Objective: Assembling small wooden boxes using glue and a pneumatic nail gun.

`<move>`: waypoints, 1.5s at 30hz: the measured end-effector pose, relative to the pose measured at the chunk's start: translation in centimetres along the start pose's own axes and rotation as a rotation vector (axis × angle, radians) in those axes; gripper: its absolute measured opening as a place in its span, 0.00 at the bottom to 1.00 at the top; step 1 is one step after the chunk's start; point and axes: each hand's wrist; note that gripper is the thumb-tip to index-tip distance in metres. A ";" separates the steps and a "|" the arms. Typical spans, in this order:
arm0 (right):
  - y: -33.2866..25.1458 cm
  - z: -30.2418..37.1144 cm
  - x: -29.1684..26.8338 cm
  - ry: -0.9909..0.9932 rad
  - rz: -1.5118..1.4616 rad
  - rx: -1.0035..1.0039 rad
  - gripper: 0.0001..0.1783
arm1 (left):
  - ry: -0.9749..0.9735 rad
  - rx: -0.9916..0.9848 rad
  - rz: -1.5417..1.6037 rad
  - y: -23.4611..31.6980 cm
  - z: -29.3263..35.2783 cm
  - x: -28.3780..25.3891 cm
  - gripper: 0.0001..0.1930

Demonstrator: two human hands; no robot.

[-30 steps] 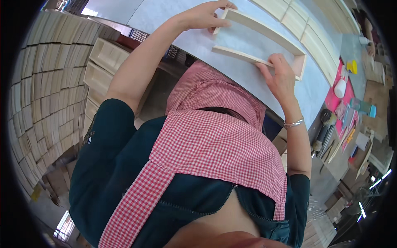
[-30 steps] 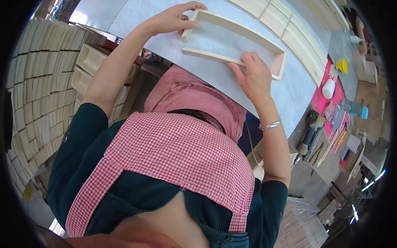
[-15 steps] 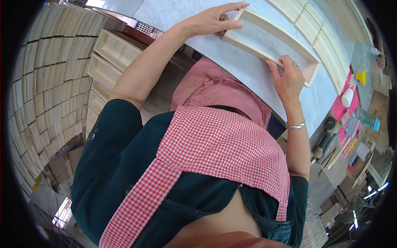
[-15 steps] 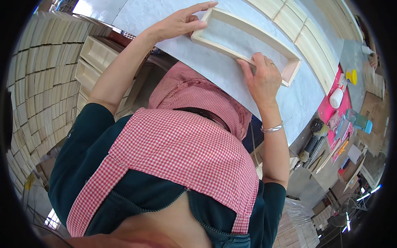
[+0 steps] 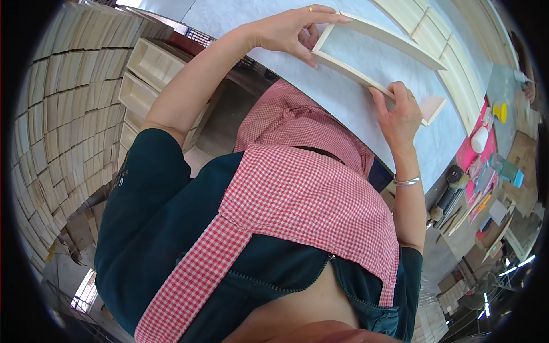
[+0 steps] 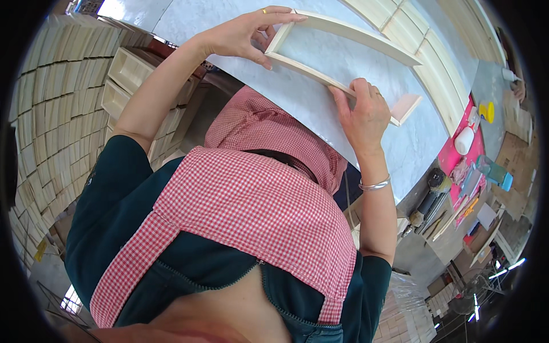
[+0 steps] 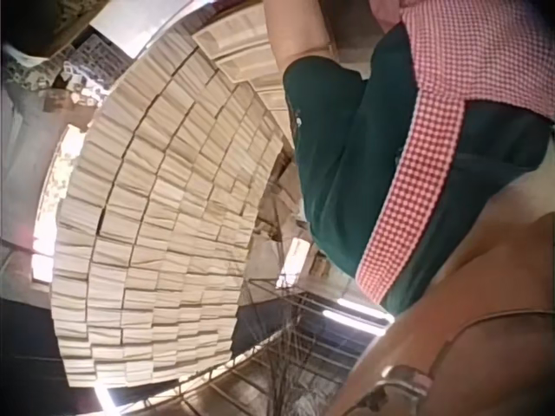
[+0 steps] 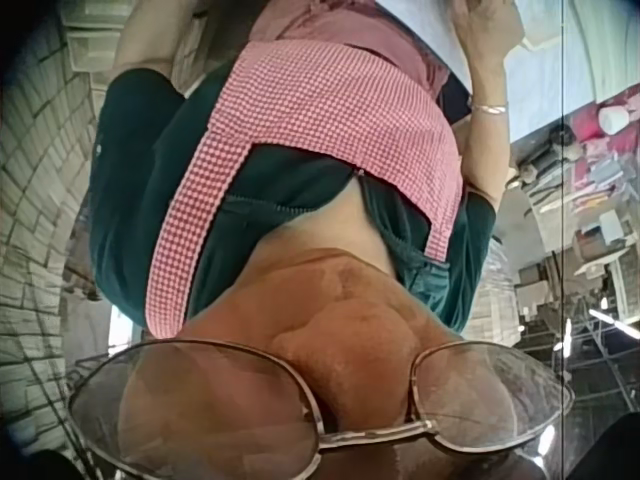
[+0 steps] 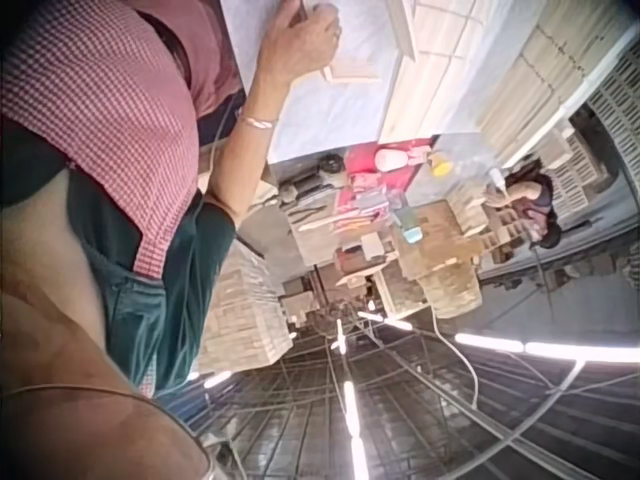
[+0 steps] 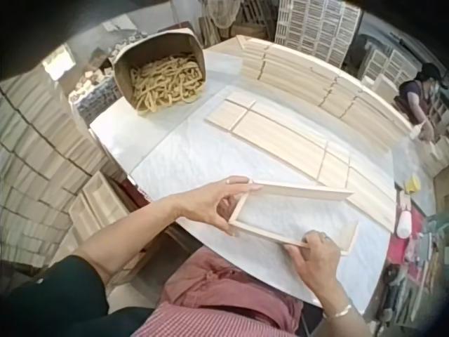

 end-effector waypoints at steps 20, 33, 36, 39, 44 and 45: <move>11.9 6.3 -4.0 -0.022 -0.586 0.423 0.57 | 0.120 -0.229 -0.020 1.7 0.2 0.5 0.50; 14.1 0.3 -4.5 -0.284 -0.625 0.377 0.60 | 0.177 -0.311 0.023 2.5 0.8 0.3 0.51; 14.2 0.2 -4.5 -0.290 -0.635 0.364 0.60 | 0.184 -0.292 0.007 2.5 0.8 0.3 0.51; 14.5 0.0 -4.3 -0.279 -0.658 0.348 0.60 | 0.181 -0.285 -0.007 2.6 0.7 0.3 0.51; 15.1 -0.1 -3.9 -0.300 -0.665 0.350 0.60 | 0.169 -0.294 0.009 2.7 0.5 0.2 0.51; 15.0 0.0 -3.8 -0.304 -0.670 0.349 0.60 | 0.170 -0.300 0.010 2.6 0.7 0.3 0.51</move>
Point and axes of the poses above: each hand's wrist, its own z-axis away from the middle knuckle, its own x-axis out of the palm, y = z × x, and after that the axes turned 7 degrees about -y, right-handed
